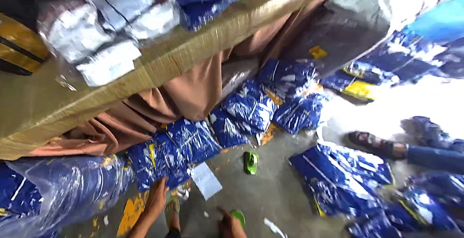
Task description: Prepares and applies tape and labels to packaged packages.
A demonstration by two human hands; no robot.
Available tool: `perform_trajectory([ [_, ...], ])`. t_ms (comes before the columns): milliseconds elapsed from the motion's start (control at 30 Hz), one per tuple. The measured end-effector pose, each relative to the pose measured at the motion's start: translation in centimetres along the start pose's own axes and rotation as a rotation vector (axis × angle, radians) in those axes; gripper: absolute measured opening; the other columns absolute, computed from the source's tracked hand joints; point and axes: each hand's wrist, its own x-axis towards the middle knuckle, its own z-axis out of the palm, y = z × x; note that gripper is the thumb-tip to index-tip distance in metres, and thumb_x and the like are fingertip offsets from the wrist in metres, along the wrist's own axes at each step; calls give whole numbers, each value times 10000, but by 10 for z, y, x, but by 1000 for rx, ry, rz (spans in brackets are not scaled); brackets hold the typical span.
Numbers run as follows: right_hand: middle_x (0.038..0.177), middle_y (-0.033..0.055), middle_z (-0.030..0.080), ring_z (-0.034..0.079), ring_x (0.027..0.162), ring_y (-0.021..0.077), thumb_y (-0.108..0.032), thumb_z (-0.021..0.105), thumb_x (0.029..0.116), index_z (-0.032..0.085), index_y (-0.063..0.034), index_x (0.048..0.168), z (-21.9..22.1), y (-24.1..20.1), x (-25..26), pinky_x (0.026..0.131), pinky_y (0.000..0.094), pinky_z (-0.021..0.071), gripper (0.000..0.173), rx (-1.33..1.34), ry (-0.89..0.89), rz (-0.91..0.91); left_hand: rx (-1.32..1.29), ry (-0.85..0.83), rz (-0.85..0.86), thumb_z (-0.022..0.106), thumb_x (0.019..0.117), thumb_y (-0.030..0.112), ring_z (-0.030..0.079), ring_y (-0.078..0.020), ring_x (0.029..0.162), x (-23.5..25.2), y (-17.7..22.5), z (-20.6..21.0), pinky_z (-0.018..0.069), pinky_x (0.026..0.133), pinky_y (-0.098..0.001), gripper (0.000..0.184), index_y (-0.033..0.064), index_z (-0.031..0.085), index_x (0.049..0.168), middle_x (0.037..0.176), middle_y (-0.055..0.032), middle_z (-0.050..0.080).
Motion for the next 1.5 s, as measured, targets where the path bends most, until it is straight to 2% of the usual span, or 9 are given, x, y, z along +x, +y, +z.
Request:
perform_trajectory([
  [67, 987, 183, 740, 720, 879, 331, -237, 702, 952, 593, -97, 1435, -11, 24, 12, 872, 561, 570, 514, 41, 13, 49, 27, -110, 24, 543, 1043, 137, 598, -397, 1239, 18, 25, 8, 455, 1106, -516, 457, -20, 475, 1467, 1297, -259, 621],
  [200, 911, 158, 733, 710, 808, 292, -208, 650, 991, 703, -57, 1248, -19, 50, 20, 818, 517, 575, 303, 75, 41, 94, 86, -221, 135, 507, 1061, 156, 602, -367, 1212, 46, 33, 31, 450, 1103, -477, 284, -23, 687, 1188, 1224, -234, 647],
  [400, 846, 112, 720, 698, 711, 200, -199, 649, 987, 664, -47, 1303, 18, 96, 81, 744, 419, 598, 350, 206, 38, 80, 58, -197, 247, 519, 1049, 157, 631, -329, 1140, 94, 18, 57, 477, 1057, -459, 265, 0, 705, 1154, 1156, -204, 663],
  [500, 814, 91, 711, 686, 678, 160, -185, 643, 985, 672, -22, 1269, 50, 141, 143, 710, 377, 600, 328, 313, 6, 25, 90, -214, 321, 512, 1057, 172, 638, -324, 1135, 137, 7, 86, 484, 1047, -482, 268, 13, 705, 1152, 1150, -188, 673],
  [667, 763, 8, 701, 679, 655, 106, -75, 637, 970, 670, 22, 1136, 109, 222, 231, 672, 306, 605, 195, 813, 19, -101, 129, -218, 533, 578, 1029, 136, 641, -295, 980, 187, -18, 137, 535, 904, -481, 166, 29, 706, 1032, 997, -145, 638],
  [900, 758, 9, 697, 689, 681, 121, -60, 621, 972, 662, 35, 1138, 149, 287, 324, 696, 327, 609, 195, 848, 17, -366, 205, -112, 645, 614, 1006, 112, 628, -217, 860, 205, -46, 187, 555, 796, -428, 107, 61, 706, 992, 938, -86, 614],
  [1067, 746, -10, 696, 691, 674, 117, -71, 639, 960, 666, 11, 1107, 121, 321, 310, 691, 326, 612, 171, 773, 16, -387, 94, -98, 492, 621, 1007, 104, 650, -233, 896, 199, -57, 222, 553, 839, -446, 110, 38, 709, 1015, 995, -120, 653],
  [1300, 727, -28, 702, 695, 660, 102, -73, 644, 961, 675, -10, 1087, 64, 381, 279, 698, 309, 612, 144, 678, -22, -341, -16, -184, 338, 594, 1024, 111, 656, -311, 993, 200, -36, 306, 532, 909, -522, 153, 2, 691, 1067, 1071, -183, 656],
  [1500, 713, -45, 680, 691, 668, 105, -86, 633, 961, 668, -25, 1098, 48, 380, 260, 715, 319, 612, 154, 717, 0, -342, -44, -146, 250, 583, 1044, 132, 669, -304, 973, 210, -23, 310, 530, 912, -518, 175, 5, 680, 1116, 1070, -186, 683],
])
